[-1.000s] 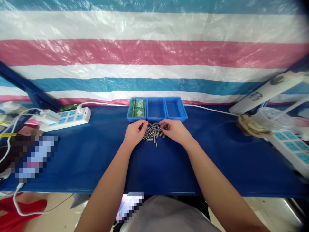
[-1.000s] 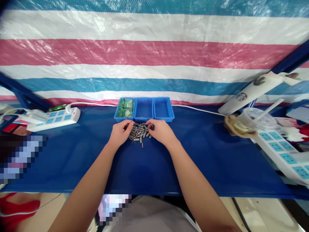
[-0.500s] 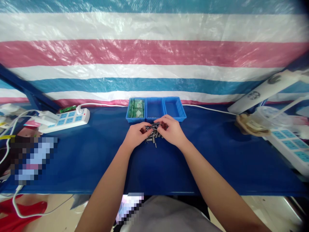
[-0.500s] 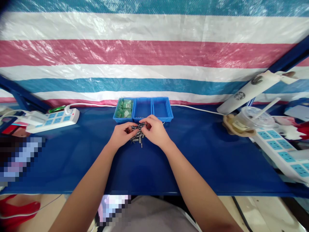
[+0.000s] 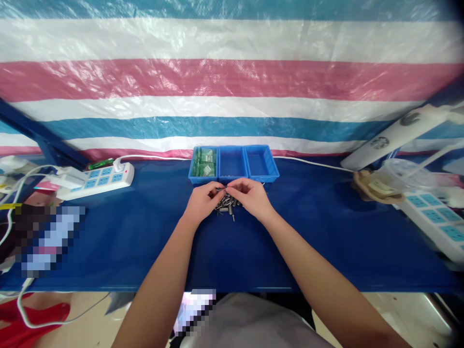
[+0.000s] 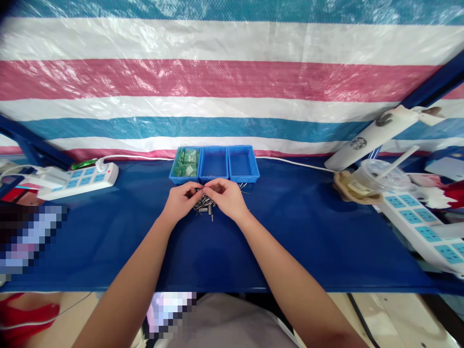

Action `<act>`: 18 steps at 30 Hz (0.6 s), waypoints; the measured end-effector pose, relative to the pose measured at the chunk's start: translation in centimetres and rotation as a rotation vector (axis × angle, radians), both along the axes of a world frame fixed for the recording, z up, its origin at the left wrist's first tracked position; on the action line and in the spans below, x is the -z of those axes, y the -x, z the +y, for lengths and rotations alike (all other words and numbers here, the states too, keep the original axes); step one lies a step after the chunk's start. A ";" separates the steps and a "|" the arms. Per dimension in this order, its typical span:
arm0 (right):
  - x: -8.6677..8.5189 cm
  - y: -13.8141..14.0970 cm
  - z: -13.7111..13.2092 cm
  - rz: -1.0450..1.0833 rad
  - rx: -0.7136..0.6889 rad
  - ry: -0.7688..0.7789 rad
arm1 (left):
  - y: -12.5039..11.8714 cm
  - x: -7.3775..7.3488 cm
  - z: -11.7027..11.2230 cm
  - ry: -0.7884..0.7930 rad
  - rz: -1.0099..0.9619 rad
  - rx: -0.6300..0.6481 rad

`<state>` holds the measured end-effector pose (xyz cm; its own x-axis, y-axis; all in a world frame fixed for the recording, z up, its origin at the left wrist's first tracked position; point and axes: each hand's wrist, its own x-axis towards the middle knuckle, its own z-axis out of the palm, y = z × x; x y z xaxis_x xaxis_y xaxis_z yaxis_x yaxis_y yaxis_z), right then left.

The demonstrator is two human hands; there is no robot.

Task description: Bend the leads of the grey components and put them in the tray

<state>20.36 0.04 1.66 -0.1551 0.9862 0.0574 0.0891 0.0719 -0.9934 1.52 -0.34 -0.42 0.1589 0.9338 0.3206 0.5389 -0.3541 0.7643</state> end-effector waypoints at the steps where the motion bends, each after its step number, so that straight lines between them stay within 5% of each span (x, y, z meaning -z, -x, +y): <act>1: 0.0 0.1 0.0 -0.006 0.000 0.001 | 0.0 0.0 0.0 0.000 0.002 0.000; 18: 0.2 -0.1 0.4 0.003 0.063 0.033 | -0.1 -0.3 -0.1 -0.001 0.001 0.038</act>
<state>20.44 0.41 1.43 -0.0921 0.9954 0.0248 0.0898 0.0331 -0.9954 1.65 -0.46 -0.16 0.1945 0.9267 0.3214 0.5257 -0.3751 0.7635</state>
